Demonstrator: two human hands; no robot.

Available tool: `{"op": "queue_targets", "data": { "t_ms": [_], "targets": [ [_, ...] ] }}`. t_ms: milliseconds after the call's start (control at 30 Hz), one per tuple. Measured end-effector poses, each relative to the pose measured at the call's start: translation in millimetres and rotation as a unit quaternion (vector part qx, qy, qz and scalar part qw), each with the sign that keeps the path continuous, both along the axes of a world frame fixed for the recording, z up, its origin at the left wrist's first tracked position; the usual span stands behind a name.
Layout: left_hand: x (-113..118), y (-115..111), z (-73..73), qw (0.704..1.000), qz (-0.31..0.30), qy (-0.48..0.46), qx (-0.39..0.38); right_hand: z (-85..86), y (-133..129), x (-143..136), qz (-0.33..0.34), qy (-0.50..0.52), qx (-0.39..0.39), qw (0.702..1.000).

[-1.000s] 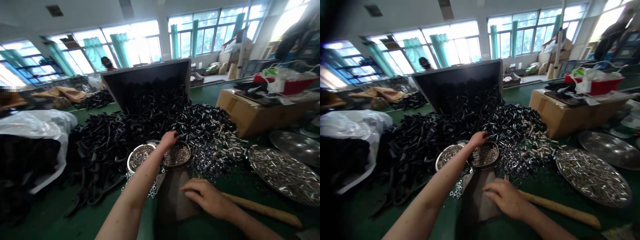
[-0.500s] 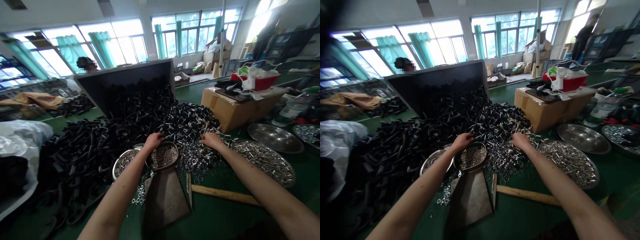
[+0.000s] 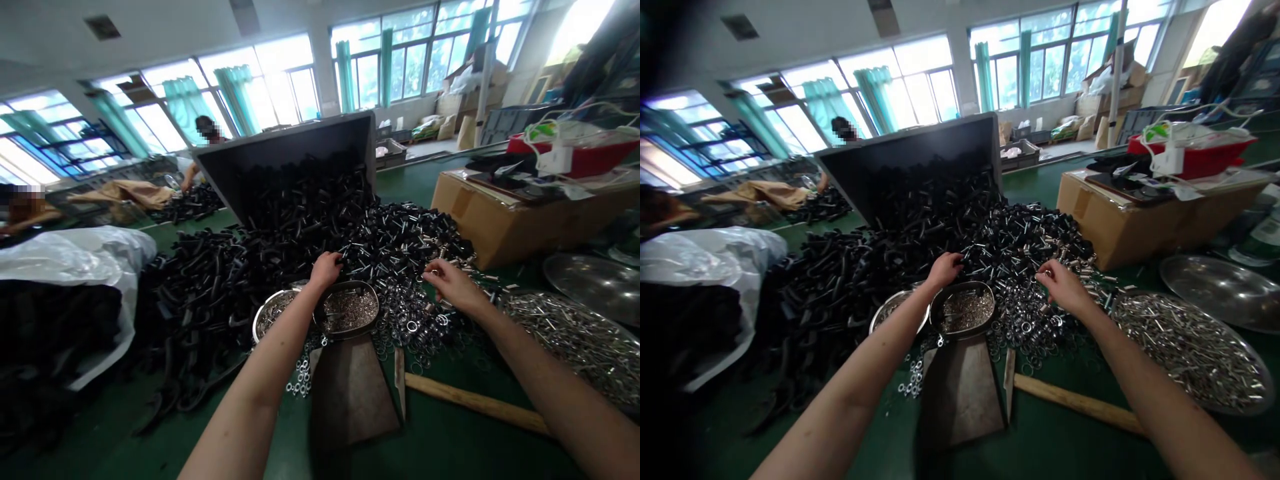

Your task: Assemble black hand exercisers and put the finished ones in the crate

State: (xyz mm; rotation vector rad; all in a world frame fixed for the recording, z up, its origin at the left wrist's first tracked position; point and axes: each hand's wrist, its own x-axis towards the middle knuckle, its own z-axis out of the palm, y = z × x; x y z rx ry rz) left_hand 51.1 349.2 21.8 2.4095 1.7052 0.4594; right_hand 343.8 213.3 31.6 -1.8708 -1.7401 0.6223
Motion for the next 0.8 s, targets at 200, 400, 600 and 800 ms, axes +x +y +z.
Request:
{"op": "queue_targets", "data": {
  "t_ms": [200, 400, 600, 800],
  "targets": [
    [4.1, 2.2, 4.9, 1.0, 0.011, 0.007, -0.023, 4.8, -54.5, -41.4, 0.032, 0.34, -0.016, 0.94],
    [-43.0, -0.4, 22.9, 0.999, 0.044, 0.029, -0.011, -5.3, -96.4, -58.6, 0.048, 0.365, -0.066, 0.927],
    [-81.7, -0.6, 28.5, 0.989, 0.114, 0.094, -0.016, -17.8, -106.8, -61.2, 0.056, 0.331, -0.085, 0.938],
    [-86.3, -8.7, 22.6, 0.977, 0.136, 0.159, -0.025, -18.8, -104.9, -69.8, 0.059, 0.333, -0.118, 0.934]
  ]
}}
